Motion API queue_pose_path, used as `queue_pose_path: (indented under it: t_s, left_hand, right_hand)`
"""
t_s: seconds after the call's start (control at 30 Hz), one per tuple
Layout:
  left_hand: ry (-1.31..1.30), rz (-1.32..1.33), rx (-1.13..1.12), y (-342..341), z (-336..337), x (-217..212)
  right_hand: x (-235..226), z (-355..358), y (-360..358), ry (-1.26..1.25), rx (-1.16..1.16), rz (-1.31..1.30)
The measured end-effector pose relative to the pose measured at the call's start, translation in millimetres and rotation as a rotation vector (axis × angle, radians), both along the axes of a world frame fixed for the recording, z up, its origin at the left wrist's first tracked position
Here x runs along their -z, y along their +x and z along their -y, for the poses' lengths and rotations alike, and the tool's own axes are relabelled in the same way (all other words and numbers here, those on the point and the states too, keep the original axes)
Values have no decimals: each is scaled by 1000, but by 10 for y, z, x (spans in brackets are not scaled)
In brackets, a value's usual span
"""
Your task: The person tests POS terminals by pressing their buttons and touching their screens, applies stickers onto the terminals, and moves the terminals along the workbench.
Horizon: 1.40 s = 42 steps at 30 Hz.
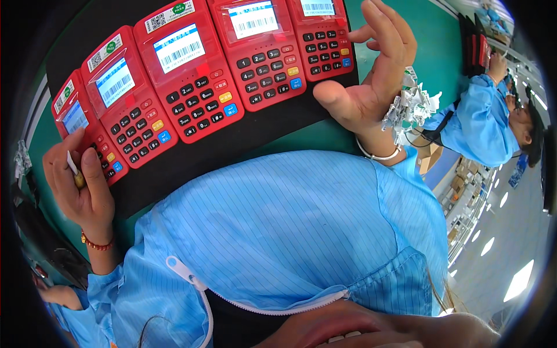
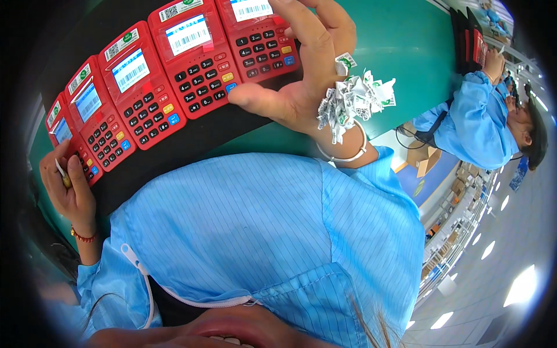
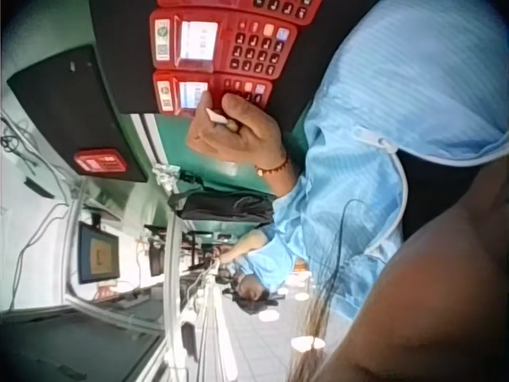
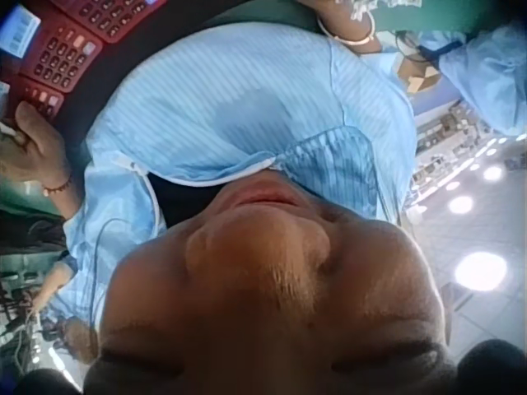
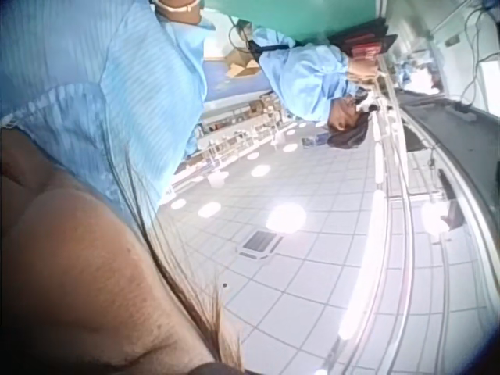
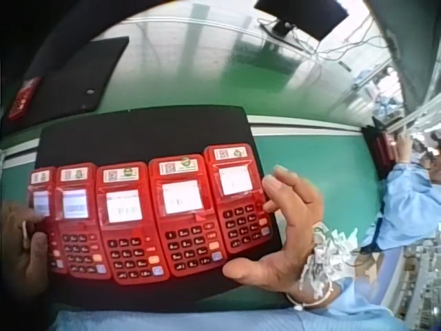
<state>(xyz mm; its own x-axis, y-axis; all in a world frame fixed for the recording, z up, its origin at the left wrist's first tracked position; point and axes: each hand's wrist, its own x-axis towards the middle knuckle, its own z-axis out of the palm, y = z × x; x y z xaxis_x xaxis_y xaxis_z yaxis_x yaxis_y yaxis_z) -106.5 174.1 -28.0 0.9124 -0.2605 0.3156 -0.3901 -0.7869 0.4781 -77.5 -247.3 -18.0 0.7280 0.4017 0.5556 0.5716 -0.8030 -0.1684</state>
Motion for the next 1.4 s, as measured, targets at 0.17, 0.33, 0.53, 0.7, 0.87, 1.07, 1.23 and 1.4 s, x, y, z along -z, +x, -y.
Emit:
queue_pose_path:
  t_s: [0.17,0.33,0.53,0.7,0.87,1.07,1.23,1.4]
  left_hand:
    - [46,13,10,-1,-70,-167]
    - [33,-21,-4,3,-54,-111]
    - [83,-35,-7,-18,-38,-142]
    - [-44,-58,-62,-164,201,-163]
    - [131,-141,195,-250,337,-428]
    - [217,-141,196,-306,420,-420]
    - [622,-136,169,-288,724,-592]
    - [588,-142,164,-202,753,-547]
  right_hand:
    - [-46,-133,51,59,-22,-129]
    - [-213,-80,85,-40,-114,-226]
    - [53,154,184,-229,-372,-167]
    - [-137,-2,69,-290,-243,-375]
    - [-151,155,28,-393,-185,-355]
    - [-41,193,-36,-341,-208,-329]
    - [-86,128,-5,-334,-220,-314]
    - [-71,30,-28,-253,-248,-316]
